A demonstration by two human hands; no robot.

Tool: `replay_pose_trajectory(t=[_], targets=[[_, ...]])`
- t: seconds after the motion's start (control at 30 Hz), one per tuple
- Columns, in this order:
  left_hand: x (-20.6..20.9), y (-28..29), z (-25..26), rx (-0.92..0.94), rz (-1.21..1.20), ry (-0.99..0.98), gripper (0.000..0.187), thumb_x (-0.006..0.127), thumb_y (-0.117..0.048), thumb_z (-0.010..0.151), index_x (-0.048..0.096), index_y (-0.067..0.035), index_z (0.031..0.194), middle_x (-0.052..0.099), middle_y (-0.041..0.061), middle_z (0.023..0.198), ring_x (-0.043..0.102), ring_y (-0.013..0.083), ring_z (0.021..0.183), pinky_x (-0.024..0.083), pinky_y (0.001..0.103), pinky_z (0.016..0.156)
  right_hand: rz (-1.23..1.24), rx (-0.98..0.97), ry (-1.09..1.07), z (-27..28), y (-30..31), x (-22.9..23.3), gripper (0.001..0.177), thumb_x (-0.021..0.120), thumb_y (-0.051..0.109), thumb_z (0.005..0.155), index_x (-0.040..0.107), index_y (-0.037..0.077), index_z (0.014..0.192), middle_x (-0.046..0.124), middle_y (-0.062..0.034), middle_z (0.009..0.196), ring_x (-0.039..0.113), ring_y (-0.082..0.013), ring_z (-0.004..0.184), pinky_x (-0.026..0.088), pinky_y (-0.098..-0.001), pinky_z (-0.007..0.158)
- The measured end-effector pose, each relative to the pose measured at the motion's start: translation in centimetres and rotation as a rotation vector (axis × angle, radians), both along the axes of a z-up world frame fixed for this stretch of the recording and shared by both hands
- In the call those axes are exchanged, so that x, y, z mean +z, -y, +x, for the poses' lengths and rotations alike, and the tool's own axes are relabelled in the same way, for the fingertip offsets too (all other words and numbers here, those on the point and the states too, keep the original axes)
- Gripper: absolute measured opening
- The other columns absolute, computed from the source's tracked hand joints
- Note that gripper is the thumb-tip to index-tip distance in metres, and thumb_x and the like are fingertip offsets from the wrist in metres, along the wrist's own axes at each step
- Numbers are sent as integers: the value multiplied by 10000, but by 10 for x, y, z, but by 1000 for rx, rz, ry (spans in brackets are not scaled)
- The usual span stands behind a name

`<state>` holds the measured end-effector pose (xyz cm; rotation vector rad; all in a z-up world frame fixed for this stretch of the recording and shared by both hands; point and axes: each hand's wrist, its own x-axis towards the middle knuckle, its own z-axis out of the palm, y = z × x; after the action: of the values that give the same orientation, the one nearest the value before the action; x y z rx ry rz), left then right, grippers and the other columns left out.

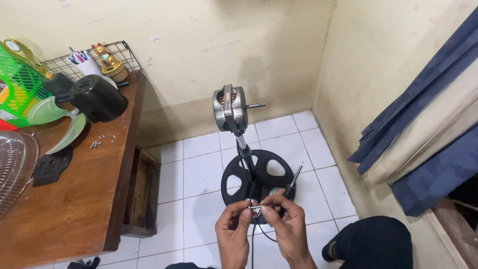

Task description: The person uses a screwdriver to tighten screws on the motor housing of a standing electric fan. They repeatedly insert and turn the screwdriver on different screws, occasionally pausing to adjust their grip or reposition the motor.

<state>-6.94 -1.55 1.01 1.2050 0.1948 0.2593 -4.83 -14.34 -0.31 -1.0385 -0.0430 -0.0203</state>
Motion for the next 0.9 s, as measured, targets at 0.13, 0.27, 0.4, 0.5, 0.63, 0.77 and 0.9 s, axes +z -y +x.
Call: replay_pose_trajectory(t=[0.13, 0.27, 0.4, 0.5, 0.63, 0.77, 0.9], targets=[[-4, 6, -5, 30, 4, 7, 204, 714, -95, 920, 717, 61, 1052, 738, 123, 966, 713, 187, 891, 584, 320, 831, -12, 2, -51, -4, 1, 5, 122, 727, 24, 882, 740, -59, 969, 616, -23, 822, 458, -78, 736, 387, -222, 622], [-2, 7, -6, 33, 12, 37, 184, 707, -68, 920, 714, 75, 1035, 710, 107, 980, 703, 173, 890, 586, 313, 834, -292, -84, 79, -8, 4, 18, 115, 725, 38, 879, 746, -44, 957, 633, -27, 863, 490, -91, 815, 438, -244, 726], [0, 5, -11, 16, 57, 37, 182, 703, -63, 929, 727, 76, 1044, 711, 111, 951, 698, 165, 884, 569, 296, 818, -490, -117, 141, -11, 7, 33, 82, 716, 54, 876, 715, -21, 911, 569, -48, 904, 490, -122, 801, 438, -276, 718], [-1, 7, -13, 25, 100, 40, 180, 704, -60, 937, 732, 73, 1054, 712, 115, 942, 686, 158, 881, 553, 286, 807, -548, -123, 172, -13, 7, 42, 93, 688, 91, 890, 678, -2, 890, 549, -49, 914, 524, -125, 791, 468, -273, 691], [-3, 10, -14, 56, 55, 7, 186, 703, -45, 929, 728, 70, 1073, 729, 119, 939, 688, 155, 880, 553, 282, 812, -646, -159, 215, -13, 7, 49, 135, 697, 144, 900, 679, 11, 901, 557, -52, 911, 551, -128, 757, 483, -280, 668], [1, 11, -14, 68, 76, 24, 174, 696, -16, 921, 738, 76, 1063, 728, 114, 971, 686, 154, 891, 557, 282, 814, -679, -175, 240, -14, 9, 52, 157, 689, 167, 902, 679, 11, 899, 563, -62, 913, 557, -144, 758, 485, -290, 669], [7, 10, -16, 54, 132, 104, 162, 703, 17, 916, 752, 86, 1054, 714, 126, 1003, 671, 156, 917, 536, 275, 824, -718, -162, 253, -14, 10, 48, 185, 645, 193, 940, 676, 15, 894, 578, -69, 929, 583, -148, 792, 501, -295, 705]])
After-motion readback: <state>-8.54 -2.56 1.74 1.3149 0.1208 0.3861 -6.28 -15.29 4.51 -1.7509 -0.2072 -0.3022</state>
